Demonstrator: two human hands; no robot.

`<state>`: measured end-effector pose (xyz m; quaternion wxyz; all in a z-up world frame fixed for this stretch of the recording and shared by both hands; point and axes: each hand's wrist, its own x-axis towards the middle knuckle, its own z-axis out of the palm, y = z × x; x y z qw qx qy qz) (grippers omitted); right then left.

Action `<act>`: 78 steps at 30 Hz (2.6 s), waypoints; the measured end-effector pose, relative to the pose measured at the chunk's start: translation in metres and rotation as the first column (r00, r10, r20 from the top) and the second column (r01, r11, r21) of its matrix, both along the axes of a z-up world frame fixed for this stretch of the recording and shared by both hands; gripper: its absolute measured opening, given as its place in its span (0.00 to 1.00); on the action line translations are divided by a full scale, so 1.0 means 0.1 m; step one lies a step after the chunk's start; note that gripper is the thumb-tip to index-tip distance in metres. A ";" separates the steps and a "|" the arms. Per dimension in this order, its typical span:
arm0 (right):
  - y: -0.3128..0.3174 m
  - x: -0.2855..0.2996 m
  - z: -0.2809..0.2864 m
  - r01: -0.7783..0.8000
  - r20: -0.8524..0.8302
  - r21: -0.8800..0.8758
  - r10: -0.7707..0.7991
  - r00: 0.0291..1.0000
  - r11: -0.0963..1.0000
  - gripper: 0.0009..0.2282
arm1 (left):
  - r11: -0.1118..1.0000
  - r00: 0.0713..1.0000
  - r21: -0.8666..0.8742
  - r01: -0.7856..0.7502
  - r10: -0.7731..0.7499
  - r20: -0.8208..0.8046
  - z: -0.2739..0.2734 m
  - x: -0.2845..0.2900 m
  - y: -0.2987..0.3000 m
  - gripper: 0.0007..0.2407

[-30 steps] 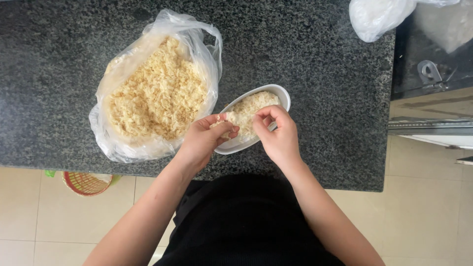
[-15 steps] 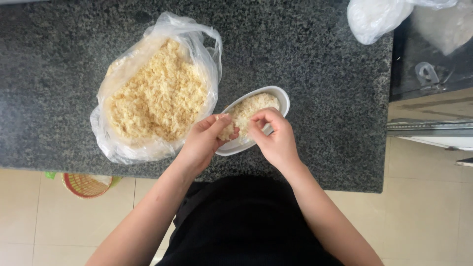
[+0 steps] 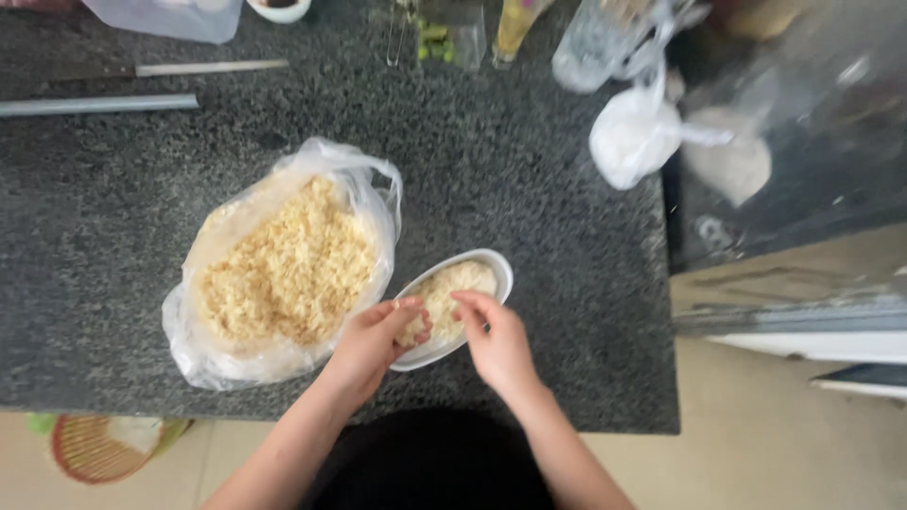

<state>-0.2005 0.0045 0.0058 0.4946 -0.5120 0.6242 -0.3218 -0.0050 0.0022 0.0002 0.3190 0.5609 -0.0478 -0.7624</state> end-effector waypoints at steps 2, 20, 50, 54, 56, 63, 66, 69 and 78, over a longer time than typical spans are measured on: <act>0.12 0.00 -0.03 0.001 -0.035 0.010 0.000 0.999 1.000 0.08 | 0.999 0.999 -0.036 -0.024 0.022 -0.048 -0.10 0.00 0.15 0.11; -0.37 0.44 0.07 0.155 0.064 0.044 -0.158 0.985 0.987 0.11 | 0.994 0.961 -0.029 -0.102 0.091 -0.262 0.01 0.46 -0.57 0.14; -0.74 1.38 0.80 0.007 0.012 -0.081 -0.006 1.000 0.997 0.05 | 0.976 0.983 -0.141 -0.165 0.151 -0.108 0.55 1.08 -0.76 0.11; -1.05 1.70 1.17 -0.136 0.011 -0.140 0.139 0.990 0.981 0.06 | 0.949 0.972 -0.218 -0.229 0.210 -0.105 0.60 1.34 -0.88 0.12; -1.24 1.89 1.21 -0.195 0.001 -0.280 0.203 0.979 0.940 0.06 | 0.946 0.981 -0.259 -0.196 0.193 -0.036 0.72 1.62 -0.91 0.13; -2.72 2.45 1.82 -0.152 -0.187 -0.681 0.031 0.982 0.716 0.09 | 0.884 0.903 -0.194 -0.425 0.430 -0.019 0.84 2.47 -0.97 0.17; -3.65 2.69 1.90 -0.193 -0.281 -0.873 -0.138 0.950 0.448 0.16 | 0.852 0.867 -0.180 -0.491 0.499 -0.001 0.63 2.82 -0.97 0.17; -4.74 2.93 1.76 -0.262 -0.392 -0.886 -0.317 0.864 0.383 0.24 | 0.828 0.843 -0.177 -0.533 0.537 -0.030 0.52 3.04 -0.88 0.16; -5.34 3.35 2.10 -0.193 -0.722 -0.457 -0.235 0.651 0.868 0.35 | 0.790 0.793 -0.119 -0.602 0.608 0.023 0.09 3.64 -0.77 0.15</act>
